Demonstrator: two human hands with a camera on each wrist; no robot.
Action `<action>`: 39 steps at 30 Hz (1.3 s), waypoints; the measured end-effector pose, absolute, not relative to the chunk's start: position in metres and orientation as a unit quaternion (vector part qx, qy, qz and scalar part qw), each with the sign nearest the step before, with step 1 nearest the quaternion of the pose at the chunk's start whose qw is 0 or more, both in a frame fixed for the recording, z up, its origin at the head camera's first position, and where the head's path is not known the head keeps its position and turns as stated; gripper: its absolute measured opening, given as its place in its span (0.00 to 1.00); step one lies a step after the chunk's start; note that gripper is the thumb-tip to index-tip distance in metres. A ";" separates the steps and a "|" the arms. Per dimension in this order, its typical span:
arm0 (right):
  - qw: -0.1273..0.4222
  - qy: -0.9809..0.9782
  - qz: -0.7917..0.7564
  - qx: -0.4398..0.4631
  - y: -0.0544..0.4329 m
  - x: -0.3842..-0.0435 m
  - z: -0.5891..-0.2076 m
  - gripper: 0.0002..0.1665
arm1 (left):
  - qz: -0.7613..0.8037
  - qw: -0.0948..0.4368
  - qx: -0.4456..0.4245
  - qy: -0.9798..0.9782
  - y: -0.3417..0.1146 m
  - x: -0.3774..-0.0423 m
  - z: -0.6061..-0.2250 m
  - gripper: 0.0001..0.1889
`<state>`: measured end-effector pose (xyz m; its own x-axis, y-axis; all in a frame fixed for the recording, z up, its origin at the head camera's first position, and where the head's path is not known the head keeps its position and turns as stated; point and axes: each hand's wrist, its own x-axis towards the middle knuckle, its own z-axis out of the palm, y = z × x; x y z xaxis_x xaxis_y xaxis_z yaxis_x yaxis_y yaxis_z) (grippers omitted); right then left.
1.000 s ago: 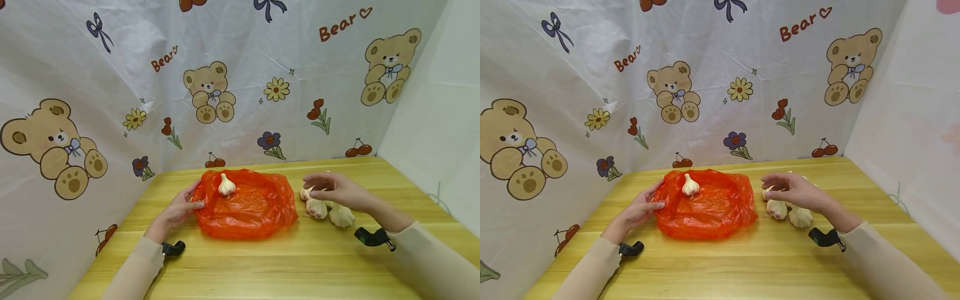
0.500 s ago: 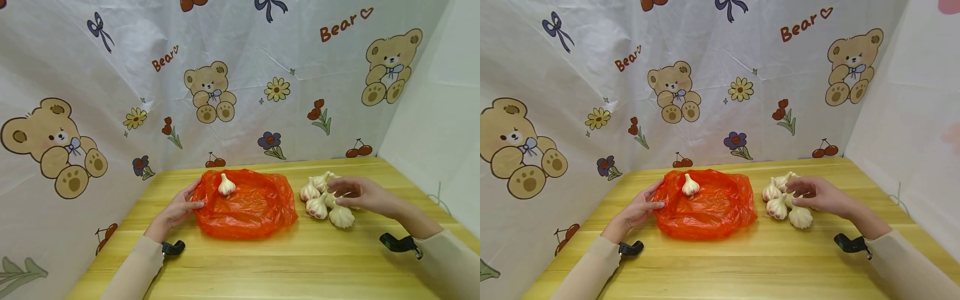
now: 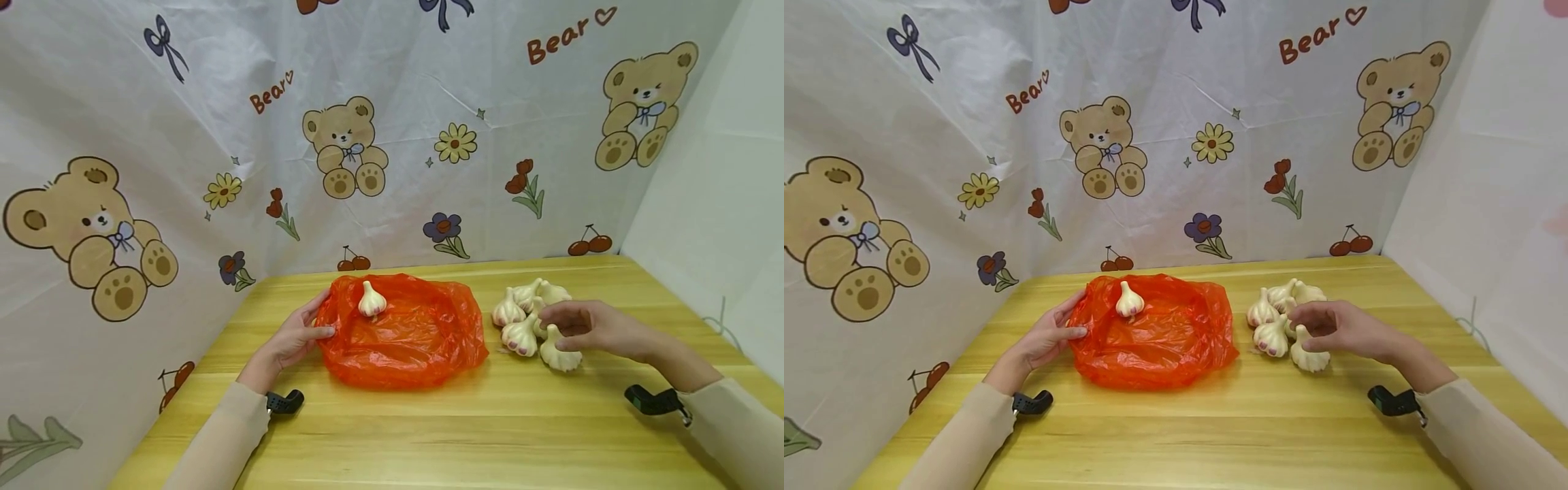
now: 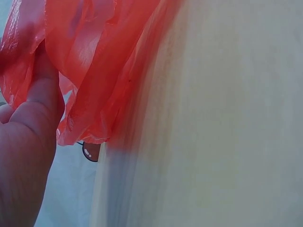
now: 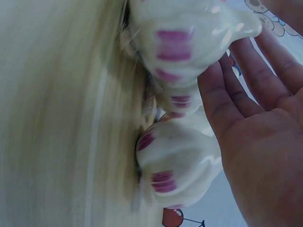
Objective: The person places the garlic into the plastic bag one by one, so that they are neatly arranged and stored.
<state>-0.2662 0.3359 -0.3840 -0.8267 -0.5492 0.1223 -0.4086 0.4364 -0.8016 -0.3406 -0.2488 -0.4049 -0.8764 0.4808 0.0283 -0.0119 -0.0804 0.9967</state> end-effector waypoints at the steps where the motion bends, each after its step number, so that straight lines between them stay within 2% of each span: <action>1: 0.082 0.843 -0.448 -0.285 0.337 -0.266 -0.384 0.29 | 0.712 0.173 0.180 0.657 -0.249 -0.341 -0.405 0.50; 11: 0.102 0.850 -0.422 -0.299 0.346 -0.267 -0.396 0.30 | 0.707 0.170 0.182 0.662 -0.249 -0.339 -0.403 0.50; 19: 0.123 0.855 -0.402 -0.304 0.350 -0.268 -0.402 0.39 | 0.706 0.170 0.183 0.663 -0.250 -0.339 -0.402 0.50; 31: 0.125 0.826 -0.414 -0.362 0.350 -0.271 -0.406 0.32 | 0.705 0.171 0.178 0.665 -0.250 -0.341 -0.407 0.51; 39: 0.127 0.805 -0.450 -0.365 0.340 -0.270 -0.391 0.35 | 0.713 0.170 0.173 0.658 -0.249 -0.339 -0.404 0.50</action>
